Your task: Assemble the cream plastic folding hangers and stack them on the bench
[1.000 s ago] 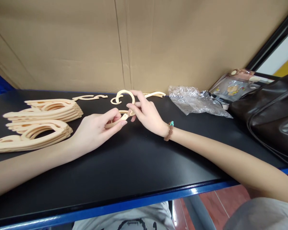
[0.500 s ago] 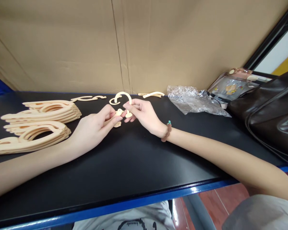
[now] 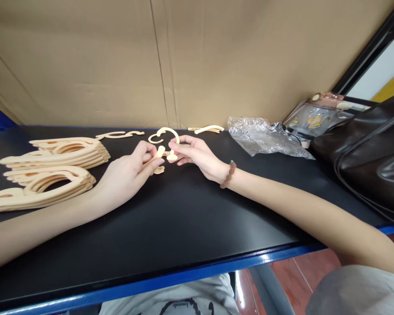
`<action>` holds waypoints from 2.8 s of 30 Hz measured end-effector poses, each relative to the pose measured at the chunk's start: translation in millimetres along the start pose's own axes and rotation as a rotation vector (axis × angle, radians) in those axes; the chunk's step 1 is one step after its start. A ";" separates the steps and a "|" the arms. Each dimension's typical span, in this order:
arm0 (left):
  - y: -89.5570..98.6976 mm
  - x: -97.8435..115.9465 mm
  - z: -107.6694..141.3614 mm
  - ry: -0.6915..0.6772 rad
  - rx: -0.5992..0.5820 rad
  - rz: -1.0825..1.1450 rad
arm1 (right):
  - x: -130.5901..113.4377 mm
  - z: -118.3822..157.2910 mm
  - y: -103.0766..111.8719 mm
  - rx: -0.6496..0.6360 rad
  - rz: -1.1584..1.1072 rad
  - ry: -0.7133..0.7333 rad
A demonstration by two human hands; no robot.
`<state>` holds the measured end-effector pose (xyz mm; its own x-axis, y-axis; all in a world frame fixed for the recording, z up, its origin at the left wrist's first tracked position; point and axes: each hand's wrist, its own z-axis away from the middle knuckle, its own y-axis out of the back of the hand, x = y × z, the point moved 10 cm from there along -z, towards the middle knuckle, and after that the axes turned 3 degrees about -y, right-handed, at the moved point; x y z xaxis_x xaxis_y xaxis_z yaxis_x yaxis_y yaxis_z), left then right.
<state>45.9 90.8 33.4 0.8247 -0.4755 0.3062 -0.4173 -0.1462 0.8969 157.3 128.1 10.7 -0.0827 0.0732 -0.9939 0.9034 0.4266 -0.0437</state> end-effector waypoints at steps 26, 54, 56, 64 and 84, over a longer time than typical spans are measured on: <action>-0.1 5.5 1.9 -0.051 -0.015 0.023 | 3.2 -0.7 -8.7 -0.091 -0.100 -0.023; -3.0 14.5 4.9 -0.198 -0.022 0.169 | 8.2 2.0 -21.5 -0.244 -0.037 -0.046; -3.3 16.8 5.7 -0.222 -0.030 0.191 | 8.4 2.9 -22.6 -0.260 -0.045 -0.047; 0.0 21.5 8.5 -0.275 -0.022 0.175 | 9.0 5.3 -29.5 -0.322 -0.077 -0.058; -8.4 19.9 9.0 -0.267 -0.074 0.050 | 7.7 7.5 -30.9 -0.294 0.010 -0.085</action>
<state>62.3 74.7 29.1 0.6697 -0.6940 0.2645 -0.4180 -0.0578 0.9066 131.9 108.8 3.6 -0.0274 0.0081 -0.9996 0.7427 0.6695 -0.0150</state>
